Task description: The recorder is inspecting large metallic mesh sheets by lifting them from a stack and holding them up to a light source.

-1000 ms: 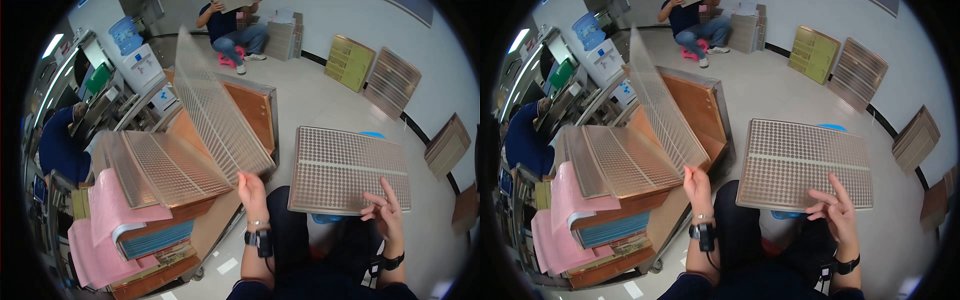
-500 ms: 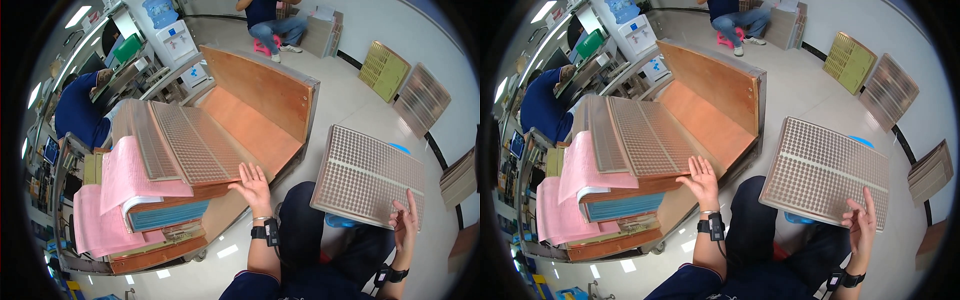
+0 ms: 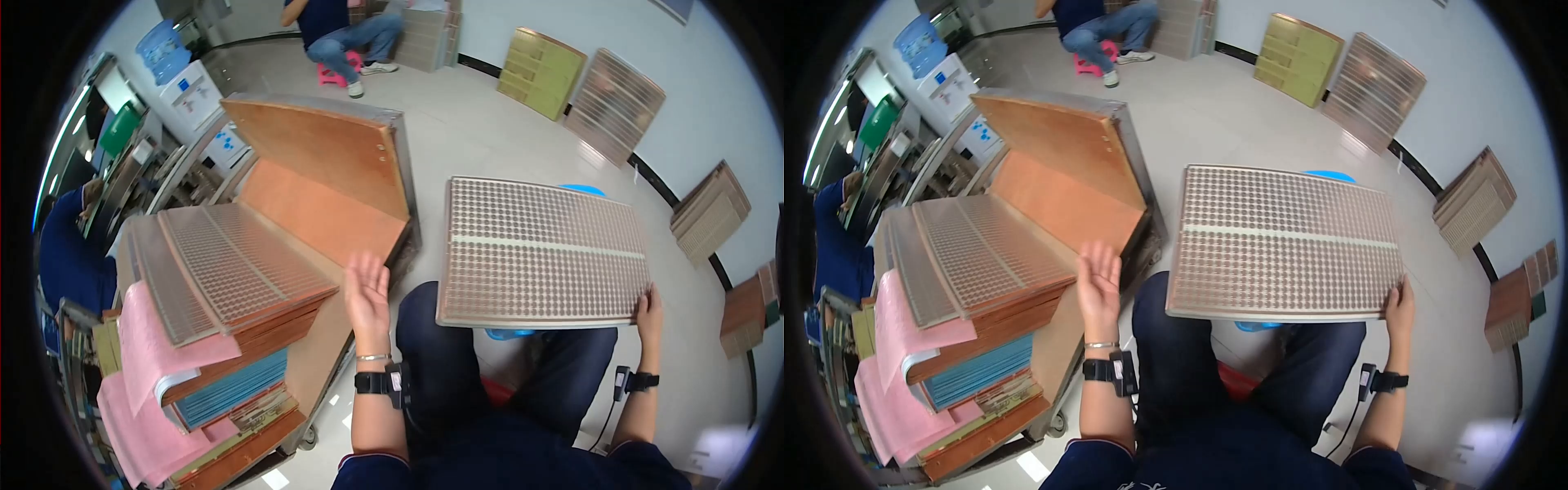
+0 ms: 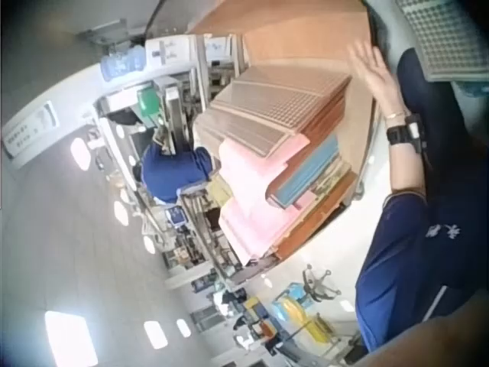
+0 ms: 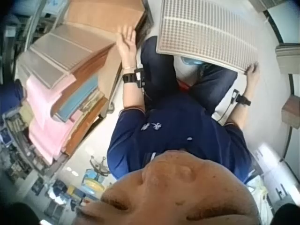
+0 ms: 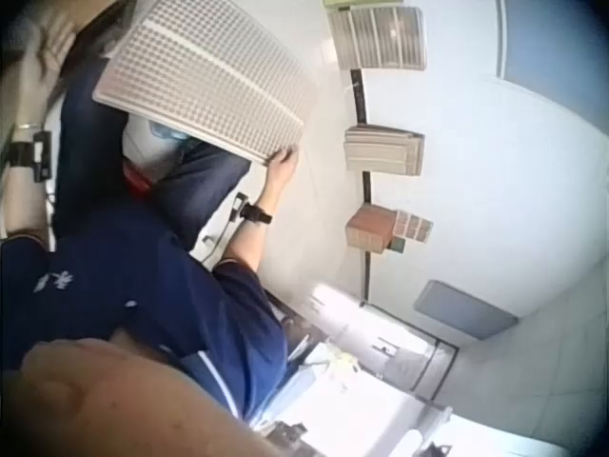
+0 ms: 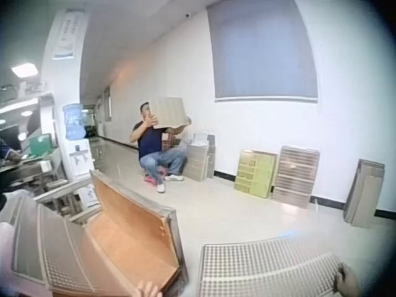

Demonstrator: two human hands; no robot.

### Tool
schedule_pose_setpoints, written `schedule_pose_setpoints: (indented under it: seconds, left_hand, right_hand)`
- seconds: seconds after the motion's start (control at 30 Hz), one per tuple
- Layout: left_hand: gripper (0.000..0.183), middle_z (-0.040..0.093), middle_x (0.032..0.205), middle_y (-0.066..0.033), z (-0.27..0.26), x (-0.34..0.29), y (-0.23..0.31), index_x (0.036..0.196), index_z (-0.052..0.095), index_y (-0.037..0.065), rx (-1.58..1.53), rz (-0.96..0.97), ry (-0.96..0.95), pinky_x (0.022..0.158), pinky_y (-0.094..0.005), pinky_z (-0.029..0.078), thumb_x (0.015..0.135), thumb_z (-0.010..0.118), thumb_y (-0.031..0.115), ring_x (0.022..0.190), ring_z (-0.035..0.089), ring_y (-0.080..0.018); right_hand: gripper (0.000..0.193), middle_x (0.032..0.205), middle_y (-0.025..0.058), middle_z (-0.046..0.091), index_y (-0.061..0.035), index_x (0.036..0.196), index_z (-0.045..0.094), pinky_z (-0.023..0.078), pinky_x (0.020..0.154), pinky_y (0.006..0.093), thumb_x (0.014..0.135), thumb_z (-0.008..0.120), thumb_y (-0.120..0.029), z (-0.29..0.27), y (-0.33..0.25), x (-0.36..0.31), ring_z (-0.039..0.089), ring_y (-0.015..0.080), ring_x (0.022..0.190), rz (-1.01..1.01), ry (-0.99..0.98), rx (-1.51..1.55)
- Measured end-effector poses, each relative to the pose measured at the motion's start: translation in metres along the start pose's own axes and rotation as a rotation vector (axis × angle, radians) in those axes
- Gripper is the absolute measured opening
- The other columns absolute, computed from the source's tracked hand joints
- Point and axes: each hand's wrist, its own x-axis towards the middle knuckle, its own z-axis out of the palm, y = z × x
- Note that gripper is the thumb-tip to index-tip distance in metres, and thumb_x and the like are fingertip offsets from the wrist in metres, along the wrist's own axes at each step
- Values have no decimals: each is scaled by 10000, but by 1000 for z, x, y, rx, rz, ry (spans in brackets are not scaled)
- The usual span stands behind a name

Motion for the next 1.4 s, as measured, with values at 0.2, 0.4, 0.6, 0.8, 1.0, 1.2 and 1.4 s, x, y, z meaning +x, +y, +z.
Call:
schedule_pose_setpoints:
  seconds: [0.2, 0.4, 0.6, 0.8, 1.0, 1.2, 1.4]
  left_hand:
    - [379, 552, 1190, -202, 40, -38, -36, 1207, 492, -64, 1271, 69, -360, 945, -310, 387, 893, 505, 148, 1117, 530, -265]
    - [397, 525, 1229, -178, 73, -57, -27, 1258, 436, -60, 1093, 122, -380, 945, -307, 391, 882, 486, 56, 1135, 515, -230]
    - [548, 388, 1359, -137, 103, -80, -11, 1367, 263, -14, 297, -163, -479, 1019, -321, 320, 887, 514, 71, 1238, 396, -194]
    - [607, 431, 1319, -141, 96, -71, 22, 1367, 287, 28, 178, -71, -417, 984, -322, 399, 853, 590, 139, 1172, 468, -203]
    - [540, 404, 1343, -161, 96, -38, 67, 1354, 297, -10, 178, -24, -486, 999, -349, 384, 895, 525, 161, 1193, 453, -230]
    - [546, 370, 1360, -185, 104, -49, 54, 1368, 254, 8, -277, 5, -372, 1015, -419, 372, 950, 387, 332, 1228, 412, -287]
    - [479, 404, 1334, -129, 117, -117, -17, 1338, 301, 17, 2, -332, -472, 1002, -383, 380, 918, 482, 159, 1201, 438, -225]
  right_hand:
    - [362, 1271, 251, 451, 30, 1223, 475, 354, 994, 393, 890, 444, -110, 6, -32, -14, 427, 375, 1191, 26, 80, -340]
    - [349, 1239, 235, 487, 13, 1204, 504, 357, 990, 393, 881, 469, -115, 1, -40, -17, 434, 368, 1190, -17, 100, -273]
    - [413, 1177, 193, 541, 15, 1283, 425, 423, 913, 330, 885, 481, -84, -10, -16, -8, 530, 250, 1099, 62, 143, 184]
    - [455, 1186, 122, 545, 6, 1323, 382, 438, 890, 271, 911, 505, -144, -53, -49, -9, 541, 161, 1048, 371, 4, 834]
    - [320, 1055, 72, 606, -23, 1110, 539, 486, 797, 252, 911, 511, -273, -62, -102, -27, 599, 144, 906, 485, 22, 1309]
    - [367, 1106, 74, 590, -32, 1157, 522, 449, 896, 332, 924, 478, -312, -10, -180, -36, 560, 188, 1023, 622, -179, 1812]
    - [363, 1250, 63, 495, -78, 1297, 383, 388, 983, 369, 942, 431, -137, 46, -256, -65, 470, 182, 1151, 433, -336, 1888]
